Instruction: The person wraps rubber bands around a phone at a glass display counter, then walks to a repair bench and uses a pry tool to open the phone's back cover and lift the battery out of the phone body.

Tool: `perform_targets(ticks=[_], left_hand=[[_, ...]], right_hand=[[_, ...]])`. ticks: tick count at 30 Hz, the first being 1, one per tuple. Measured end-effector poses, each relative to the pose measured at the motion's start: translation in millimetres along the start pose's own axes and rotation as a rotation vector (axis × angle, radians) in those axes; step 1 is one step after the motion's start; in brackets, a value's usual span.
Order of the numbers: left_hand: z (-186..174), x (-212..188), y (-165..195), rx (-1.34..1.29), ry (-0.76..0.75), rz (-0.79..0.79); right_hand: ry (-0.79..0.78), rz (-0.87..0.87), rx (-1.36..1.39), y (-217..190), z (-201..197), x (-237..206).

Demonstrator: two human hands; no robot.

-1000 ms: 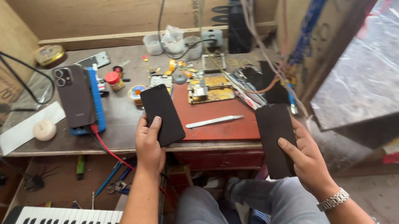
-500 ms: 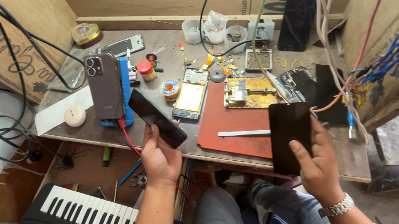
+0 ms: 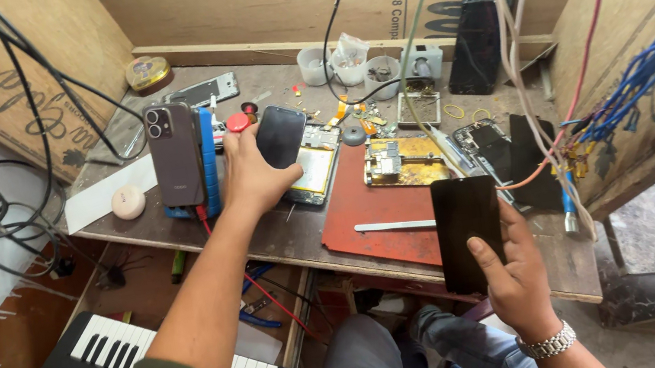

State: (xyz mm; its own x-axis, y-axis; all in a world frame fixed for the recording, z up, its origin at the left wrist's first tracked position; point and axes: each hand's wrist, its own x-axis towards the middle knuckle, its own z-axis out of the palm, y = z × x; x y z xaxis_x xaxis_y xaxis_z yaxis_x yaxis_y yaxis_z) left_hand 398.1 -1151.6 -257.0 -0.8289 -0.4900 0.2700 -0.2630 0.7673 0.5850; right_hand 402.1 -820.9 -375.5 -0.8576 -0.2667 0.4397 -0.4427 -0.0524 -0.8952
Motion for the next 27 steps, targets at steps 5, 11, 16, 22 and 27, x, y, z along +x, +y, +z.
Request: perform_targets(ticks=[5, 11, 16, 22, 27], left_hand=[[-3.6, 2.6, 14.7, 0.176, -0.041, -0.059], [2.8, -4.8, 5.2, 0.136, 0.061, -0.03], [34.1, -40.1, 4.0, -0.246, 0.364, 0.35], [83.1, -142.1, 41.8, -0.777, -0.14, 0.41], [97.0, -189.2, 44.3, -0.868, -0.234, 0.498]], right_hand=[[-0.029, -0.007, -0.005, -4.9, -2.2, 0.1], [-0.03, -0.005, -0.002, -4.3, -2.9, 0.7], [-0.017, -0.038, 0.001, -1.1, -3.1, -0.2], [0.039, -0.044, -0.015, -1.2, 0.6, -5.0], [0.052, -0.031, -0.191, -19.9, 9.9, -15.1]])
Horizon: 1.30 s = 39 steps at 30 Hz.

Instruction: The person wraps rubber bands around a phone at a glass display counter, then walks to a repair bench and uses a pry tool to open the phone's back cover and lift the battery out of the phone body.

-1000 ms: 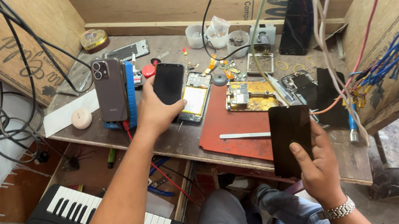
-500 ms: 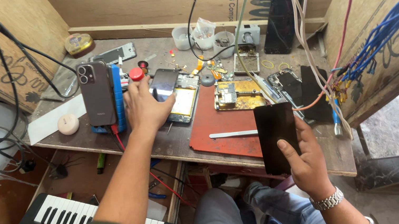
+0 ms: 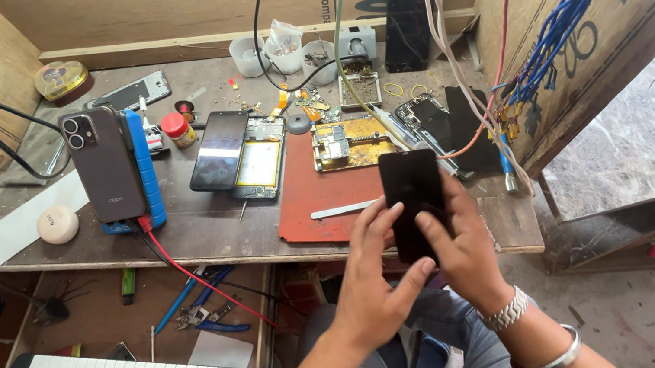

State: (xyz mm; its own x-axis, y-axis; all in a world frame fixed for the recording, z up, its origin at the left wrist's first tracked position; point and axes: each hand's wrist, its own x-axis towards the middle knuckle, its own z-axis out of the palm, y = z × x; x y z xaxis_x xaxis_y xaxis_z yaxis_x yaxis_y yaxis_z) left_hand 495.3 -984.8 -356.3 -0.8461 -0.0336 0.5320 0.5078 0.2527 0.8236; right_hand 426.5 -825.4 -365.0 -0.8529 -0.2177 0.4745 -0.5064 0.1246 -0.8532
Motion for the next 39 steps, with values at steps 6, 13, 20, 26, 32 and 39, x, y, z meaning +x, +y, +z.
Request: perform_targets(ticks=[6, 13, 20, 26, 32, 39], left_hand=[[-0.9, -13.5, -24.6, -0.457, 0.115, -0.149], [-34.5, 14.3, -31.7, -0.913, 0.212, -0.116], [-63.0, 63.0, -38.2, -1.074, 0.127, -0.064], [-64.1, 70.0, -42.8, -1.096, 0.098, -0.064], [-67.0, 68.9, -40.5, -1.122, 0.143, -0.104], [-70.1, 69.5, -35.6, -1.122, 0.145, -0.127]], right_hand=[[-0.411, -0.017, 0.024, -41.8, 14.5, -21.0], [-0.243, -0.077, 0.143, -35.8, 9.2, -8.5], [0.056, 0.116, 0.049, 16.0, -9.4, -10.5], [0.028, 0.243, -0.053, 26.0, -5.3, -5.8], [-0.216, -0.18, -0.418, -2.4, 6.4, 39.3], [-0.382, -0.342, -0.707, -9.0, 14.3, 59.0]])
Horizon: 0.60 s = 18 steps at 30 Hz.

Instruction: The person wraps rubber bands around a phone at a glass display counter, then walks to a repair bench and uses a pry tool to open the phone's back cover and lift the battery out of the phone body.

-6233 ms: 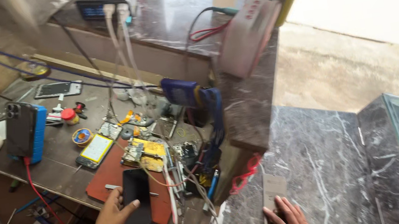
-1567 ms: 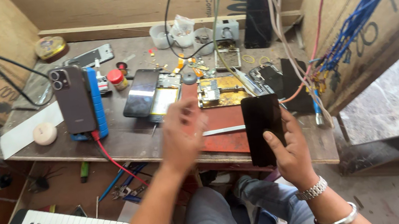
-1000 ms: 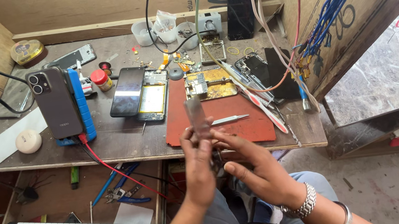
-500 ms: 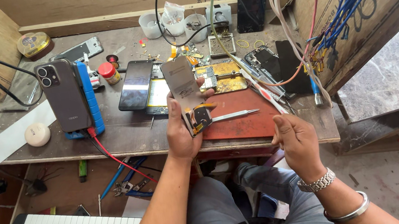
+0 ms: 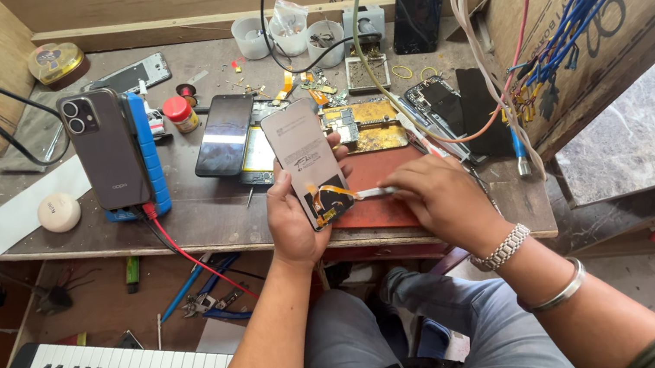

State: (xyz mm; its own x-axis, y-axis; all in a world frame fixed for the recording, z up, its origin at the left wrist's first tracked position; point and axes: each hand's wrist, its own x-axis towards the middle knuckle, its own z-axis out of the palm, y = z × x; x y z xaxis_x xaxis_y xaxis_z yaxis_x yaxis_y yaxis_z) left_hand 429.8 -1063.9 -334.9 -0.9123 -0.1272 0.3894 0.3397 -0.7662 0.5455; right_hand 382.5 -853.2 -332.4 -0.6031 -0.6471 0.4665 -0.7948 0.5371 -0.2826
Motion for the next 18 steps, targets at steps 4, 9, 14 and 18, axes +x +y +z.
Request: perform_targets(ticks=[4, 9, 14, 18], left_hand=[[-4.5, -0.9, 1.4, -0.055, 0.02, -0.071], [-8.0, -2.2, 2.0, -0.048, 0.018, -0.08], [-7.7, -2.2, 1.0, -0.043, -0.033, -0.096], [-6.4, -1.2, 0.4, -0.031, -0.091, -0.153]], right_hand=[[-0.048, 0.042, 0.011, 6.3, -3.0, -5.7], [-0.038, 0.309, 0.153, 8.4, -24.2, -41.1], [0.046, 0.619, 0.697, 9.4, -28.8, -81.3], [0.238, 0.819, 1.387, -1.1, -17.7, -100.5]])
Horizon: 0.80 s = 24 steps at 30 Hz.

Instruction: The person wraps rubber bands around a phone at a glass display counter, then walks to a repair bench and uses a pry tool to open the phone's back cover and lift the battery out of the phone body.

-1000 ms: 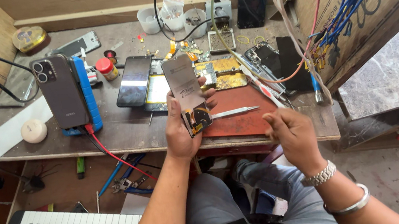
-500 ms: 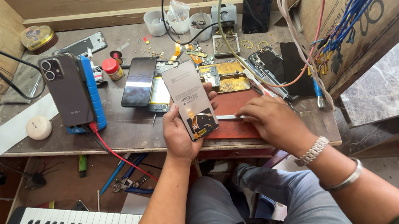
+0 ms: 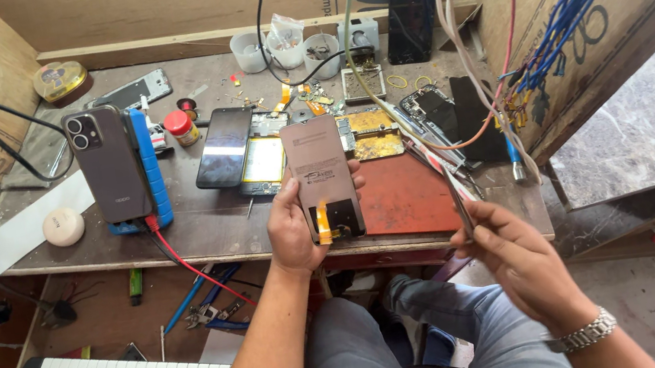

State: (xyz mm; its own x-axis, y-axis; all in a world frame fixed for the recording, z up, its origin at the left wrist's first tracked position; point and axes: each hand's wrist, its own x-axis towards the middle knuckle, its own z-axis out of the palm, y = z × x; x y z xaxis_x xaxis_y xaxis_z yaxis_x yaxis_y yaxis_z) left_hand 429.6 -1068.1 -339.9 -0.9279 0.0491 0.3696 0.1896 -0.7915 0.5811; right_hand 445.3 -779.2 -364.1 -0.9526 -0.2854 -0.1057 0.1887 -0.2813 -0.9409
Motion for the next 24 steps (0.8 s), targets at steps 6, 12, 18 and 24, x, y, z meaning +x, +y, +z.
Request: perform_targets(ticks=[6, 12, 18, 24], left_hand=[[9.2, 3.7, -7.4, 0.078, 0.131, 0.06], [20.1, 6.8, -15.9, 0.406, 0.114, 0.107], [33.4, -0.4, -32.2, 0.547, 0.091, 0.231], [26.8, -6.7, -38.6, 0.6, 0.146, 0.231]], right_hand=[[-0.204, 0.106, 0.346, 9.6, 16.4, -5.0], [-0.127, -0.092, 0.114, 10.2, 18.6, 10.4], [0.113, -0.469, -0.425, -0.3, 23.1, 21.5], [0.211, -0.397, -0.59, -29.9, 42.8, 29.0]])
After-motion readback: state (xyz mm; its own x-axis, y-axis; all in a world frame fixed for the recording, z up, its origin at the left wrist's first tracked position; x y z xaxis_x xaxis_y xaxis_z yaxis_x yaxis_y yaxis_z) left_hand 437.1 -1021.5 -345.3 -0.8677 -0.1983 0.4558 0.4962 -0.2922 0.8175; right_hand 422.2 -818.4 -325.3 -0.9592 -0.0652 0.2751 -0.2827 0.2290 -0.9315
